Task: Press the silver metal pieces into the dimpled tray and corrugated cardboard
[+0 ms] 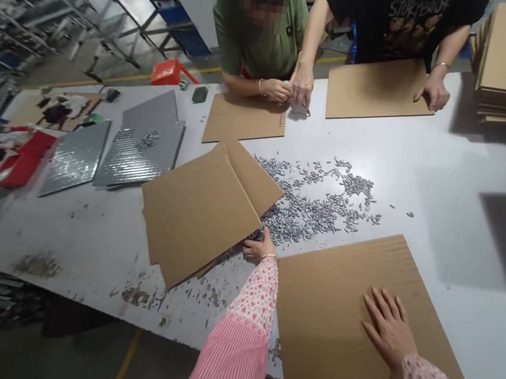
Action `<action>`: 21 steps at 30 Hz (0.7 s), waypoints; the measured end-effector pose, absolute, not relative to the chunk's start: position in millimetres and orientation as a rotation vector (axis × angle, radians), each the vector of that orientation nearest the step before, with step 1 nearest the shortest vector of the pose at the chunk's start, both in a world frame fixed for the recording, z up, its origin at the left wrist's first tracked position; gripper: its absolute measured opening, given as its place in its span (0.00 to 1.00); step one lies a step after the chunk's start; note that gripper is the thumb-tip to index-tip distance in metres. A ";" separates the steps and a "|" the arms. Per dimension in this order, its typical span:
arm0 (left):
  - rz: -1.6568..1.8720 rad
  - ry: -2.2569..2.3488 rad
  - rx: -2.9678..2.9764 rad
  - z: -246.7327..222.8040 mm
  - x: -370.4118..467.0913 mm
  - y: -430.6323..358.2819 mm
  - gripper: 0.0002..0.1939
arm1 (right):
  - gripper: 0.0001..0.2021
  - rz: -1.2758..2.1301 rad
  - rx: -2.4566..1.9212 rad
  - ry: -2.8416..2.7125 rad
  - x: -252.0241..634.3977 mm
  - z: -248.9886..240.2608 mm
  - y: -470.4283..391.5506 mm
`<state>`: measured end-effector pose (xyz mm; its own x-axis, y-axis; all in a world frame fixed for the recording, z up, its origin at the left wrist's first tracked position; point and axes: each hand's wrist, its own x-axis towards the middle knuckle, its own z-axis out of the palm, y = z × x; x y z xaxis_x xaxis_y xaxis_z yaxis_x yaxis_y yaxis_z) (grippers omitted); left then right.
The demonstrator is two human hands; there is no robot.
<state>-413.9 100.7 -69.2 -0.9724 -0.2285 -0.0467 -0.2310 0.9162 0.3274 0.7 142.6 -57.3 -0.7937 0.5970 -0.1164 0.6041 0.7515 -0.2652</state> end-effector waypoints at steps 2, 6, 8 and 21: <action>0.537 3.066 -0.438 -67.8 -409.3 112.4 0.41 | 0.29 -0.428 1.000 2.933 9.9 -61.1 135.0; 0.586 3.049 -0.365 -56.7 -391.9 133.3 0.41 | 0.30 -0.383 1.002 2.959 15.1 -67.3 131.0; 0.622 3.033 -0.215 -50.5 -378.7 146.1 0.39 | 0.32 -0.368 0.992 2.982 14.5 -69.2 132.0; 0.806 2.447 0.869 -32.4 -365.0 200.9 0.19 | 0.39 -0.333 1.104 3.024 10.8 -70.1 123.8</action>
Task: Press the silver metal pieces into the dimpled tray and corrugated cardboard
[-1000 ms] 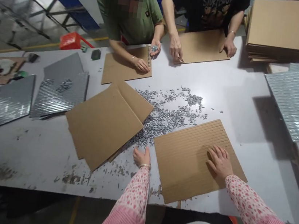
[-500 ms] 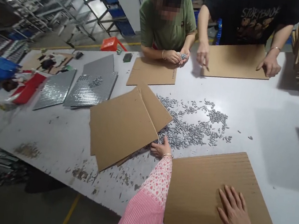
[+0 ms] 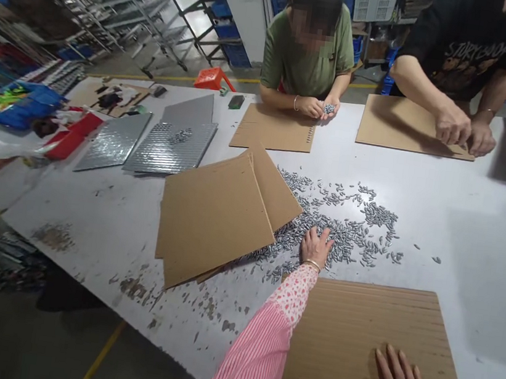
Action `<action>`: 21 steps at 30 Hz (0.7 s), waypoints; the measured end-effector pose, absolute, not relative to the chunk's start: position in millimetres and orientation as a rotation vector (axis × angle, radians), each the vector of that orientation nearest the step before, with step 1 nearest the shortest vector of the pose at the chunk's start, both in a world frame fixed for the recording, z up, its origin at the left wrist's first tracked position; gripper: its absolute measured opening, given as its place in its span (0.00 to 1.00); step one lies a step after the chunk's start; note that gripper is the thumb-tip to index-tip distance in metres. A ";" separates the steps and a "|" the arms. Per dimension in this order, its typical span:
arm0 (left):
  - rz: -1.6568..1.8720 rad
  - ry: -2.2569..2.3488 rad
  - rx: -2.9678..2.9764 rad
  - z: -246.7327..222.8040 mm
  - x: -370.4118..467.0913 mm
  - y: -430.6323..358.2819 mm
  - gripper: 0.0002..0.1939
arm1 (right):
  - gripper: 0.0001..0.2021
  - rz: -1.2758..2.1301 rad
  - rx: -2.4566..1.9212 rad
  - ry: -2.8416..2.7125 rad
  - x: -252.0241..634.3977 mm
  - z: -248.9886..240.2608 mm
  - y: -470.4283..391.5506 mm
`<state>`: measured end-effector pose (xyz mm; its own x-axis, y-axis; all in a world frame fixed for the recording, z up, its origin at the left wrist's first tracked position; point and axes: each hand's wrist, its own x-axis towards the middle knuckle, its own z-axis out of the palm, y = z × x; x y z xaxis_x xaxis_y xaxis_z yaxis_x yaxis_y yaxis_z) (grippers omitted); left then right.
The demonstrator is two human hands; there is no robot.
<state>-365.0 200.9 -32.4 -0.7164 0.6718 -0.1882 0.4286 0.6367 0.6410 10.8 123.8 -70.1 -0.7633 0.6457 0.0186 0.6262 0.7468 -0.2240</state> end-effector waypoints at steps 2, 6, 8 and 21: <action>0.867 2.371 0.844 -31.5 -377.1 204.0 0.17 | 0.39 0.309 -1.032 -2.844 10.6 -69.9 123.9; 1.068 2.201 0.678 -28.6 -394.2 213.7 0.17 | 0.39 0.299 -1.023 -2.862 11.0 -69.8 126.6; 1.196 2.110 0.529 -27.1 -396.2 218.8 0.19 | 0.39 0.303 -1.019 -2.865 11.8 -69.6 128.2; 1.659 1.147 -0.373 -11.1 -383.1 207.2 0.12 | 0.30 0.257 -1.084 -2.922 0.6 -59.3 136.1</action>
<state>-383.1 207.2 -11.1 -0.4134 0.5685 -0.7112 -0.8662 -0.0046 0.4998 0.6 136.1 -59.3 -0.7595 0.6490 -0.0440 0.6467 0.7461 -0.1587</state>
